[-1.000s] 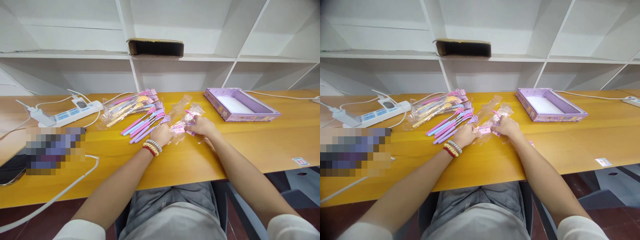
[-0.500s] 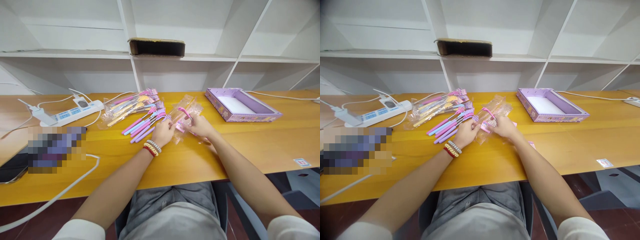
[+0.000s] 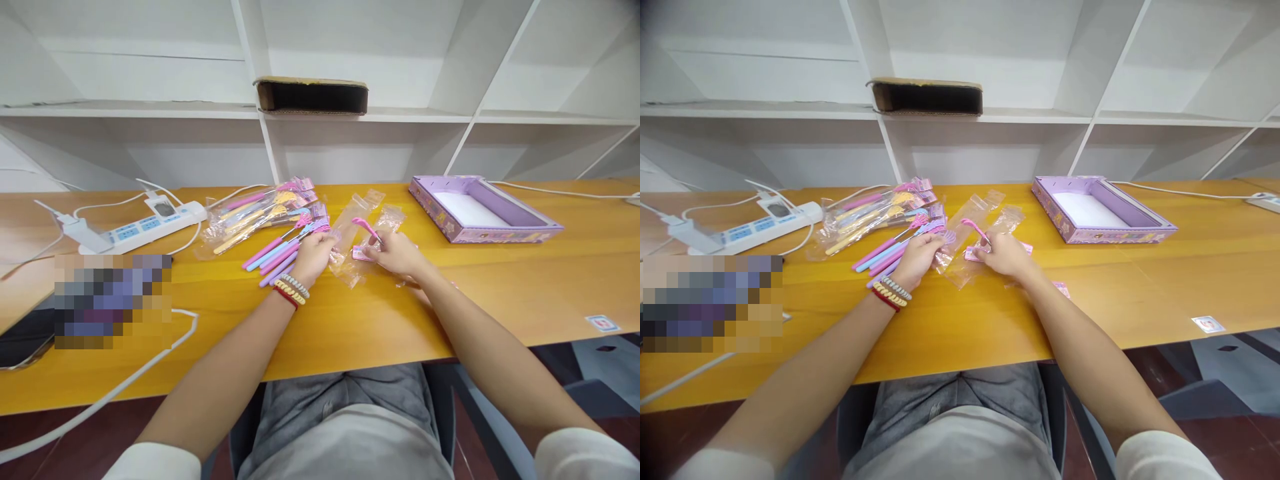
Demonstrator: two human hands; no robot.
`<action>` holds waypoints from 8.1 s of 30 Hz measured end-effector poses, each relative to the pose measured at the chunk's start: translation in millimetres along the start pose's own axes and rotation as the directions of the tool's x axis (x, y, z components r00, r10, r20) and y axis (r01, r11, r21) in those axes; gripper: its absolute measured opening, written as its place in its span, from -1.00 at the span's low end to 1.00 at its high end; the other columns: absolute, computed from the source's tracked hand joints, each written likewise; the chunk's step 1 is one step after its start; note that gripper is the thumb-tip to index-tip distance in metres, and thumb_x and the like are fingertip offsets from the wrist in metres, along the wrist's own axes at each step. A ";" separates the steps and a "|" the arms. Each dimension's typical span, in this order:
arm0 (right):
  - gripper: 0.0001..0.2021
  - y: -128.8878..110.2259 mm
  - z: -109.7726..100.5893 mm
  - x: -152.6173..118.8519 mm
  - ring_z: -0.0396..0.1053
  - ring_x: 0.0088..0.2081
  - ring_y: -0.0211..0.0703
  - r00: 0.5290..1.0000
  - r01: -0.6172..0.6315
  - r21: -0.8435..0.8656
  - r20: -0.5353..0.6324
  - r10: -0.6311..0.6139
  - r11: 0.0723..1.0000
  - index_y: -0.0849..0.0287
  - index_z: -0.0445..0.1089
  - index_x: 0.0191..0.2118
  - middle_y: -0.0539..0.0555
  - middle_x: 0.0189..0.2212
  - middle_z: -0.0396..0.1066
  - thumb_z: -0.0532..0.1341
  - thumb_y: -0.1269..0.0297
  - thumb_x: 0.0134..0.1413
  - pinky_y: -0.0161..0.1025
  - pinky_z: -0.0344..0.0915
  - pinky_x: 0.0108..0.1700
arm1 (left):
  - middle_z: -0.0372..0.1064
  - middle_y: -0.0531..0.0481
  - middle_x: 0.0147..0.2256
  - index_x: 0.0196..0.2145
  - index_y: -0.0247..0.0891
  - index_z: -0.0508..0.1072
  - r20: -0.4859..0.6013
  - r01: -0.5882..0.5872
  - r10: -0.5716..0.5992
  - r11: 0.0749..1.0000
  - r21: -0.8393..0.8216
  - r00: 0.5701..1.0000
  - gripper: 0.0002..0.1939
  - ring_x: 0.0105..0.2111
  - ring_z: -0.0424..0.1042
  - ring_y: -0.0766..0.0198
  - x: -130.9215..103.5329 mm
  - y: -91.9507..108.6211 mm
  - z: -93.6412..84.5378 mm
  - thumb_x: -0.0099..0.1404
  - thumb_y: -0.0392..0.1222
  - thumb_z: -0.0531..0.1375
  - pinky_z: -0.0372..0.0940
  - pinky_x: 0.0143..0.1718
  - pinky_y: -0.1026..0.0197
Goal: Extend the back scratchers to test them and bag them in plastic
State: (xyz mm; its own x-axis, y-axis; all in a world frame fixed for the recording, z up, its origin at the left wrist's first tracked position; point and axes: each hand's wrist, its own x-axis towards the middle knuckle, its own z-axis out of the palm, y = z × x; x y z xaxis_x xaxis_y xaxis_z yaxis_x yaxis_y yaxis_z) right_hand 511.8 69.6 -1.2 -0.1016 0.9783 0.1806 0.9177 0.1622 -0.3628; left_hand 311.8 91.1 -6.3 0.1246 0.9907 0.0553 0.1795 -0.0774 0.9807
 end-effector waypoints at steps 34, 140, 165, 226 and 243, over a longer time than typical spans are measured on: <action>-0.37 -17.0 -10.4 -11.8 0.38 -0.40 -0.09 0.953 0.160 -0.140 -0.234 -0.190 0.977 0.12 0.19 0.19 0.06 -0.46 0.45 0.22 0.04 -0.01 -0.27 0.16 -0.31 | 0.03 -0.03 0.27 0.21 -0.14 0.21 0.287 -0.296 0.311 0.951 -0.094 0.906 -0.46 0.30 -0.09 0.09 -27.2 5.9 10.0 0.30 0.00 0.08 -0.02 0.26 0.04; -0.58 -21.5 -5.5 -13.8 0.09 -0.53 -0.29 0.970 0.191 0.253 0.096 -0.222 0.948 0.16 0.20 -0.51 -0.04 -0.61 0.16 -0.05 -0.03 0.21 -0.30 -0.03 -0.43 | 0.40 0.02 -0.49 -0.35 -0.26 0.29 -0.025 -0.176 0.176 0.945 -0.277 0.984 -0.74 -0.50 0.43 0.28 -9.1 9.7 -4.1 0.16 -0.05 0.24 0.31 -0.48 0.26; -0.66 -24.6 -4.1 -14.9 0.16 -0.52 -0.24 0.978 0.190 0.133 0.063 -0.199 0.973 0.15 0.26 -0.45 0.02 -0.58 0.27 -0.04 0.07 0.23 -0.29 -0.02 -0.43 | 0.47 -0.07 -0.39 -0.28 -0.34 0.37 0.126 0.032 0.023 0.907 -0.419 0.992 -0.87 -0.43 0.49 0.27 -14.9 14.1 -1.9 0.17 -0.30 0.16 0.33 -0.46 0.29; -0.51 -28.0 9.0 -12.7 0.07 -0.58 -0.32 0.921 0.108 0.625 0.230 -0.314 0.773 0.17 0.12 -0.57 -0.07 -0.66 0.12 -0.10 -0.10 0.22 -0.30 0.07 -0.44 | 0.43 -0.11 -0.52 -0.47 -0.32 0.39 0.259 0.099 -0.033 0.965 -0.244 0.965 -0.54 -0.51 0.44 0.25 -26.2 3.2 14.1 0.21 0.19 0.11 0.22 -0.64 0.34; -0.53 -27.6 4.8 -17.1 -0.02 -0.55 -0.33 0.899 0.168 0.593 0.235 -0.369 0.788 0.16 0.08 -0.51 -0.08 -0.60 0.05 -0.10 -0.14 0.20 -0.31 0.01 -0.47 | 0.38 0.00 -0.45 -0.41 -0.29 0.40 0.216 0.207 -0.119 0.869 -0.450 0.969 -0.67 -0.50 0.39 0.33 -20.0 8.6 2.5 0.10 0.08 0.24 0.25 -0.55 0.33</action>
State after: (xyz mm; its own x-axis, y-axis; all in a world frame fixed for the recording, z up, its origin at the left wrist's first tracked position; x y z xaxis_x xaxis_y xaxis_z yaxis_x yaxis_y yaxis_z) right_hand 486.4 49.1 1.3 -0.5198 0.8504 0.0814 0.4782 0.3685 -0.7972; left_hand 313.2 70.4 0.5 0.3103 0.9450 -0.1033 -0.2574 0.1881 0.9478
